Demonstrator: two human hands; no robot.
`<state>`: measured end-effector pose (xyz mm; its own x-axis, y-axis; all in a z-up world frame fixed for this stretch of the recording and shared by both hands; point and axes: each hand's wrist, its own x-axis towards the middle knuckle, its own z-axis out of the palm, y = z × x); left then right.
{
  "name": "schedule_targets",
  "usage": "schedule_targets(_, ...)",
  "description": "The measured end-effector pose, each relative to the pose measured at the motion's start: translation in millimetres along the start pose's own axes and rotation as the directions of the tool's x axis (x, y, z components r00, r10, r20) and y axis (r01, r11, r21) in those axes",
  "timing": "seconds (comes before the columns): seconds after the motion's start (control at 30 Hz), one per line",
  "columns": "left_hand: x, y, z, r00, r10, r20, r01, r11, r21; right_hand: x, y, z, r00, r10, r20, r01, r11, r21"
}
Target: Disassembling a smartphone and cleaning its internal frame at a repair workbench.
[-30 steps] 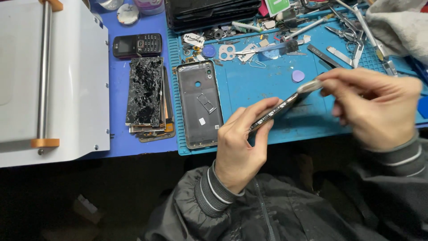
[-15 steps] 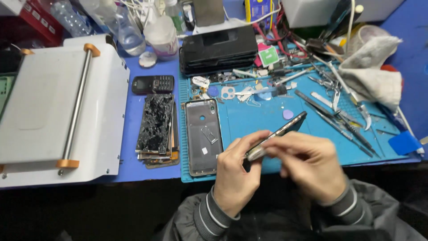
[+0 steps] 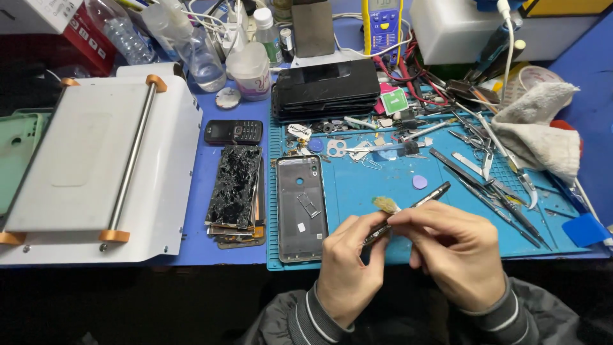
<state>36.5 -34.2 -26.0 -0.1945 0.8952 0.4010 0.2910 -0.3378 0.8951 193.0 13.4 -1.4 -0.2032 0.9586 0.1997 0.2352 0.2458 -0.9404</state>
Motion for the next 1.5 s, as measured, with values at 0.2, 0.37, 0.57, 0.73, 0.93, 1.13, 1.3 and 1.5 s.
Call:
schedule_targets(0.2, 3, 1, -2, 0.998, -0.055, 0.041, 0.055, 0.998, 0.002, -8, -14, -31, 0.997, 0.081, 0.019, -0.078, 0.99, -0.119)
schedule_targets(0.37, -3, -5, -5, 1.0, -0.025, 0.006, 0.026, 0.997, -0.076, -17, 10, -33, 0.993, 0.118, 0.008, -0.118, 0.993, 0.0)
schedule_targets(0.57, -10, -8, -7, 0.996, -0.077, 0.042, 0.078, 0.997, -0.023, -9, 16, -34, 0.996, 0.072, 0.053, -0.071, 0.997, -0.017)
schedule_targets(0.73, -13, -7, -8, 0.995, -0.089, 0.044, 0.088, 0.996, 0.034, 1, 22, -42, 0.993, 0.104, 0.047, -0.104, 0.995, -0.007)
schedule_targets(0.93, -2, 3, -18, 0.996, -0.089, -0.002, 0.089, 0.996, -0.022, 9, 34, -60, 0.996, 0.071, 0.049, -0.073, 0.996, 0.053)
schedule_targets(1.13, 21, 29, -36, 0.998, -0.004, -0.06, 0.007, 0.999, 0.047, 28, 36, -45, 0.986, 0.152, 0.072, -0.168, 0.915, 0.366)
schedule_targets(1.3, 20, 31, -27, 0.998, 0.064, -0.018, -0.061, 0.99, 0.13, 35, 33, -24, 0.963, 0.213, 0.167, -0.27, 0.778, 0.568)
schedule_targets(1.5, 18, 33, -21, 0.99, 0.137, 0.023, -0.138, 0.949, 0.283, 36, 37, -18, 0.966, 0.255, 0.039, -0.246, 0.865, 0.437)
